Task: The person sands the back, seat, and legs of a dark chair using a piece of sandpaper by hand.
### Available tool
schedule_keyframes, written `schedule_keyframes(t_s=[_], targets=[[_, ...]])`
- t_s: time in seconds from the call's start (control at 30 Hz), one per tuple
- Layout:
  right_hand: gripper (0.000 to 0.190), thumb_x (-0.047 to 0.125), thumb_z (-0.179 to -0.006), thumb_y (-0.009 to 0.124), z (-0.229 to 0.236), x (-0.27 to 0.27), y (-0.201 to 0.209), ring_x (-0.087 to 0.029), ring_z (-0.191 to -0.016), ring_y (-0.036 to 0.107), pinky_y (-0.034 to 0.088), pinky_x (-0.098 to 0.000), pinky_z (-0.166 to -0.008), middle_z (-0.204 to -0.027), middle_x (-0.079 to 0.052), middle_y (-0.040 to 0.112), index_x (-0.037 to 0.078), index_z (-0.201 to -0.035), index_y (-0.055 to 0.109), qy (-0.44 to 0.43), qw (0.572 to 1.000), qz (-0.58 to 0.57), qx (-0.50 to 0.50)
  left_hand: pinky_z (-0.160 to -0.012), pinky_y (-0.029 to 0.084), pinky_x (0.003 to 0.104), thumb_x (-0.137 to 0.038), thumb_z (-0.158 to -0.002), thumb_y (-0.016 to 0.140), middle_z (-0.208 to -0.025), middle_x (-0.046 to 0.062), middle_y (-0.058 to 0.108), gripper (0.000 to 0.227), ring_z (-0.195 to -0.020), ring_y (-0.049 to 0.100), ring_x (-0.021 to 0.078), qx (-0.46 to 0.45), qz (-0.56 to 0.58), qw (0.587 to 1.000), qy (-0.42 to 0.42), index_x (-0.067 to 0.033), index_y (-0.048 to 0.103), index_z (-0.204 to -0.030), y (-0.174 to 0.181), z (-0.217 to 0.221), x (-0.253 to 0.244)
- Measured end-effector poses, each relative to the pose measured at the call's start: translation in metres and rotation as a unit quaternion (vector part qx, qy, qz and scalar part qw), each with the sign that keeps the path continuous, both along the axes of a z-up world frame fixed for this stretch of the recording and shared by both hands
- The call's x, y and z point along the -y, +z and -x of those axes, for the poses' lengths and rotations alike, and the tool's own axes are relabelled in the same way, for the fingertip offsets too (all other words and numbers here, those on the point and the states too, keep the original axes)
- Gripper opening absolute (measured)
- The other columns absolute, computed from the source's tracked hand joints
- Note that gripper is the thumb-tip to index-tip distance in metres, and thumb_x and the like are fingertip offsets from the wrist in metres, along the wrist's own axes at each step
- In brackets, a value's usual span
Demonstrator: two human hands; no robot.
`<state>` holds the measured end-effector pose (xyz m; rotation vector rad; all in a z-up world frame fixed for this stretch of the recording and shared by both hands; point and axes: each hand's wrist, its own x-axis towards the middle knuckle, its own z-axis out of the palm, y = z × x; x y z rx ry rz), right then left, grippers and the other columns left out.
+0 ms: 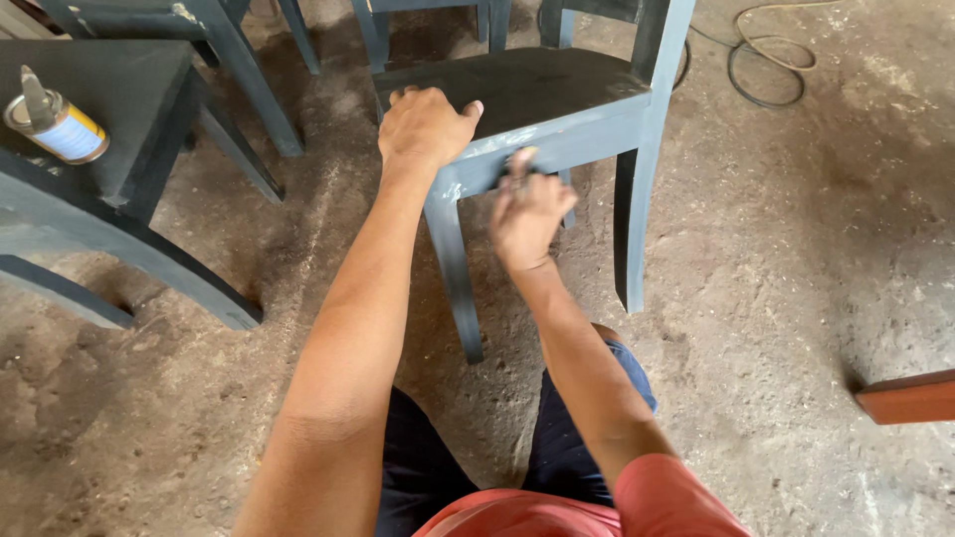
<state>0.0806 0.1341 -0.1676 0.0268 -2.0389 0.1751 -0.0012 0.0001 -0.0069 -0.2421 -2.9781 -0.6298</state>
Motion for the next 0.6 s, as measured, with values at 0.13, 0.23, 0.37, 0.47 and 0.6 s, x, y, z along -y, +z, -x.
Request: schedule_keyframes(t_s=[0.13,0.23,0.37,0.47,0.6], targets=[[0.016,0.018,-0.099,0.057,0.007,-0.02,0.0,-0.019,-0.087,0.047,0.031,-0.0418,-0.085,-0.098,-0.007,0.061,0.01,-0.106,0.069,0.066,0.997,-0.026,-0.024,-0.106,0.046,0.045,-0.062,-0.093,0.06,-0.131,0.023,0.061,0.067,-0.131,0.051,0.0386,0.003,0.006,1.0,-0.001,0.0007,0.073,-0.111,0.001,0.001,-0.002],[0.013,0.018,-0.105,0.061,0.021,0.0,-0.013,-0.019,-0.084,0.045,0.033,-0.0405,-0.087,-0.089,-0.003,0.055,0.01,-0.098,0.068,-0.025,0.997,0.075,-0.019,-0.104,0.048,0.046,-0.061,-0.093,0.06,-0.131,0.022,0.061,0.067,-0.131,0.051,0.0365,0.014,0.005,1.0,-0.003,0.0013,0.073,-0.111,0.002,0.002,0.0],[0.017,0.02,-0.098,0.066,0.015,-0.004,-0.017,-0.022,-0.089,0.047,0.033,-0.0407,-0.089,-0.087,-0.004,0.053,0.013,-0.083,0.062,0.09,0.994,-0.048,-0.032,-0.105,0.048,0.045,-0.061,-0.094,0.06,-0.131,0.023,0.062,0.067,-0.13,0.052,0.0373,0.003,0.009,1.0,-0.009,0.0017,0.073,-0.111,0.002,0.002,0.0],[0.01,0.016,-0.098,0.065,0.018,-0.019,-0.006,-0.02,-0.085,0.046,0.033,-0.0429,-0.088,-0.085,-0.003,0.055,0.011,-0.09,0.069,-0.017,0.998,0.064,0.017,-0.104,0.049,0.046,-0.061,-0.093,0.06,-0.131,0.021,0.061,0.066,-0.131,0.052,0.0355,0.019,-0.001,1.0,-0.001,0.0002,0.074,-0.11,0.002,0.004,-0.001],[0.01,0.015,-0.095,0.067,0.006,-0.005,-0.002,-0.023,-0.095,0.049,0.033,-0.0423,-0.089,-0.092,-0.005,0.057,0.007,-0.1,0.07,0.064,0.997,0.002,-0.03,-0.105,0.047,0.046,-0.062,-0.092,0.062,-0.131,0.022,0.061,0.068,-0.13,0.051,0.0378,-0.004,0.001,1.0,-0.008,0.002,0.072,-0.113,0.0,0.003,-0.001]])
